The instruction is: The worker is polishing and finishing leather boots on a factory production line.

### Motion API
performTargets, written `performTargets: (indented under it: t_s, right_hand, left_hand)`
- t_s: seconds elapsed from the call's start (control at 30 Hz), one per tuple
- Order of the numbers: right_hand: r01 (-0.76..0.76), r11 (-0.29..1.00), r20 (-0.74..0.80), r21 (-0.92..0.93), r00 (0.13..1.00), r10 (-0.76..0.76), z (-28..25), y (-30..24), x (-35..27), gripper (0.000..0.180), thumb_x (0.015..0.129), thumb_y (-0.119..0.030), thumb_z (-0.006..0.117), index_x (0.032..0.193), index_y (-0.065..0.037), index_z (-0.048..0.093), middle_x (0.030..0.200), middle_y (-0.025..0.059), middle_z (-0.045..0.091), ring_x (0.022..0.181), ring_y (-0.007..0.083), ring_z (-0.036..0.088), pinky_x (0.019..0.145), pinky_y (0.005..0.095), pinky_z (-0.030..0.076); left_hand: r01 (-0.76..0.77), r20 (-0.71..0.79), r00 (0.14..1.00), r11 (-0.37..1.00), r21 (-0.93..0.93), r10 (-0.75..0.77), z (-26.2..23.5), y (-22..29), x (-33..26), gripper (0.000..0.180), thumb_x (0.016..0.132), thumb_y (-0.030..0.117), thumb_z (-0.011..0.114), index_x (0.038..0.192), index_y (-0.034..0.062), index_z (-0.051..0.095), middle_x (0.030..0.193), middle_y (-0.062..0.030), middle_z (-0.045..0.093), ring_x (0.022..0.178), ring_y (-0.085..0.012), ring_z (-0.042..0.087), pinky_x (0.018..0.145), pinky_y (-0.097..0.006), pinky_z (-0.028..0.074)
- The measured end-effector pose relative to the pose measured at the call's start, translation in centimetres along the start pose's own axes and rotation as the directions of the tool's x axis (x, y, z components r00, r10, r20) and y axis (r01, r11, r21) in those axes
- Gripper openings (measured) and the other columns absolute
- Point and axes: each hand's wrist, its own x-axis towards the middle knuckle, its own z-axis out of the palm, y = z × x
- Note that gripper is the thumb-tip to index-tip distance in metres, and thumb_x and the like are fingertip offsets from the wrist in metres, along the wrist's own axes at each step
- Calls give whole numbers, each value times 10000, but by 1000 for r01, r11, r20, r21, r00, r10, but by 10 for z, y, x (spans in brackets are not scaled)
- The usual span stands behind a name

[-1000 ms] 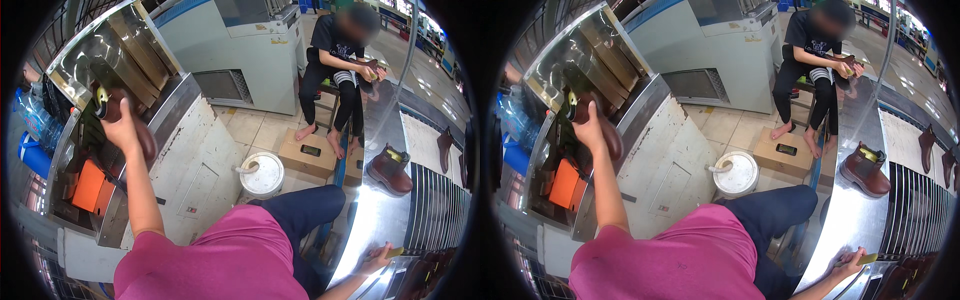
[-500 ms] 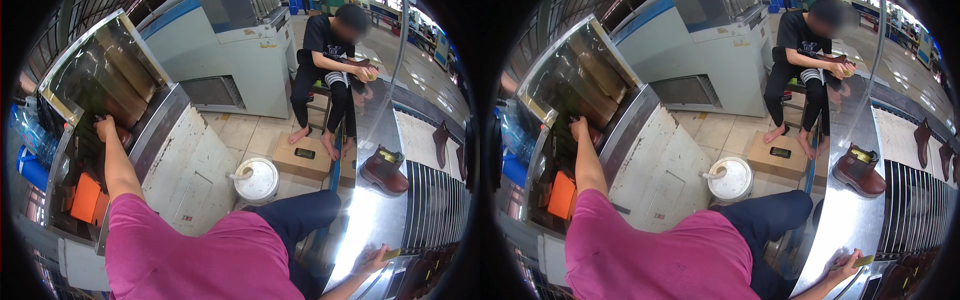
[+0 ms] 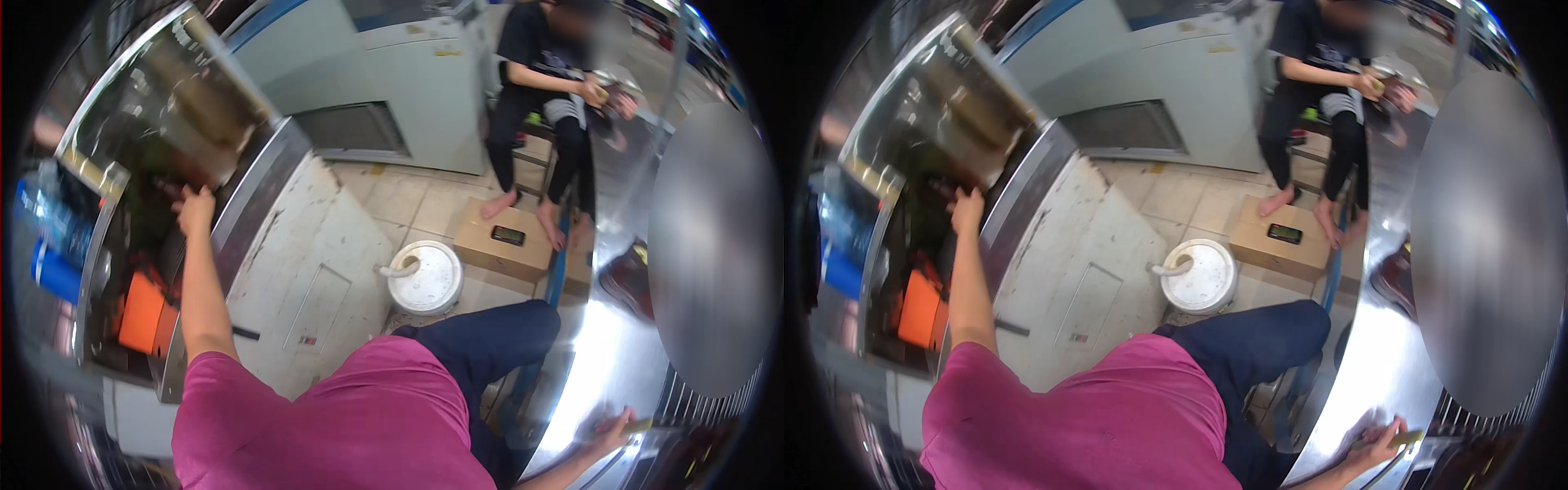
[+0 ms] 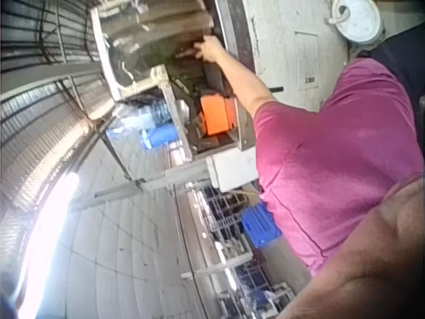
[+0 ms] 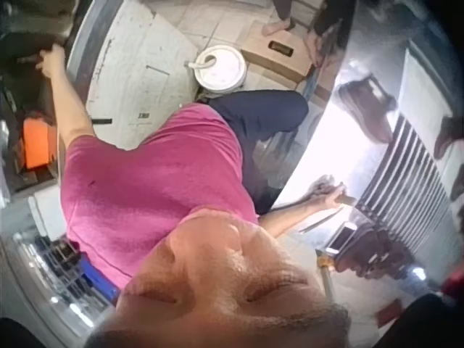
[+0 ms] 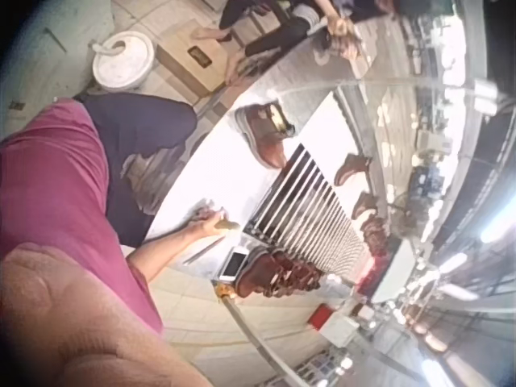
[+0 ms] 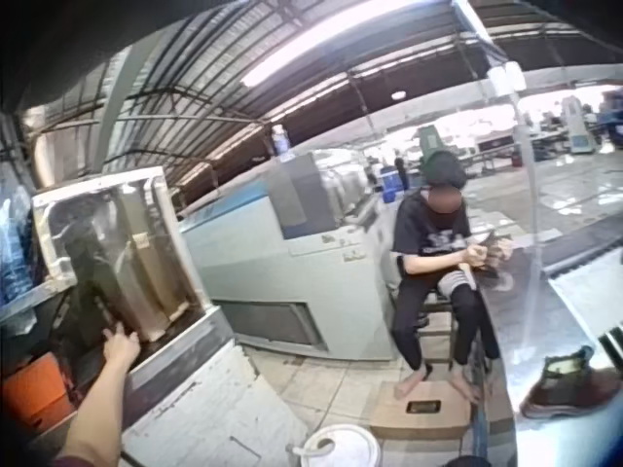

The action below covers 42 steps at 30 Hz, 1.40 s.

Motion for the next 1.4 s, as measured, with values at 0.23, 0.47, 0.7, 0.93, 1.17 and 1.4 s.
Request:
performTargets:
  t_s: [0.23, 0.47, 0.7, 0.93, 1.17, 1.4]
  right_hand:
    - [-106, 981, -32, 164, 993, 112, -2, -7, -14, 231, 972, -180, 692, 1117, -20, 607, 654, -46, 506, 498, 56, 431, 456, 226, 341]
    - [-94, 979, 10, 179, 996, 94, 5, -25, -13, 265, 960, -245, 711, 1074, -16, 642, 654, -27, 518, 504, 68, 446, 471, 241, 370]
    - [-92, 983, 28, 161, 996, 89, -3, -24, -13, 261, 959, -305, 704, 1040, -60, 665, 634, -35, 522, 496, 66, 467, 472, 235, 365]
    - [-75, 988, 9, 136, 997, 75, 4, -29, -13, 272, 960, -291, 698, 1063, -48, 637, 597, -27, 497, 470, 77, 441, 472, 253, 354]
    - [-36, 992, -83, 120, 995, 46, 12, -25, -17, 292, 950, -274, 702, 1069, -15, 641, 595, -27, 500, 470, 77, 441, 469, 253, 353]
    - [2, 985, -119, 171, 993, 18, 12, -24, -15, 281, 949, -254, 707, 1071, -13, 628, 598, -30, 493, 462, 76, 439, 456, 257, 353]
  left_hand:
    - [-564, -488, 800, 715, -414, 348, 18, 115, -61, 446, 978, 342, 638, 1196, -40, 706, 1214, -202, 721, 1079, -354, 690, 955, -432, 532]
    - [-129, -200, 40, -194, -973, 979, 42, 355, -433, 450, 968, 78, 660, 1405, -5, 587, 1357, -174, 654, 1290, -245, 603, 1096, -352, 445]
    - [539, -256, -314, -51, -841, 914, -67, 481, -664, 378, 867, 129, 824, 1187, -12, 681, 1119, -35, 696, 974, -155, 650, 902, -296, 508]
    - [518, -174, -262, -13, -855, 949, -71, 457, -669, 545, 807, 175, 884, 1250, -42, 653, 1178, -100, 689, 1075, -220, 644, 922, -350, 533]
    - [318, -348, -215, -272, -908, 912, -113, 304, -689, 862, 750, 260, 894, 1467, 14, 484, 1297, -225, 623, 1180, -322, 651, 887, -414, 571]
    - [428, -197, -733, 216, -878, 651, -111, 353, -641, 984, 772, 130, 884, 1588, 62, 339, 1569, -185, 441, 1139, -290, 689, 853, -323, 609]
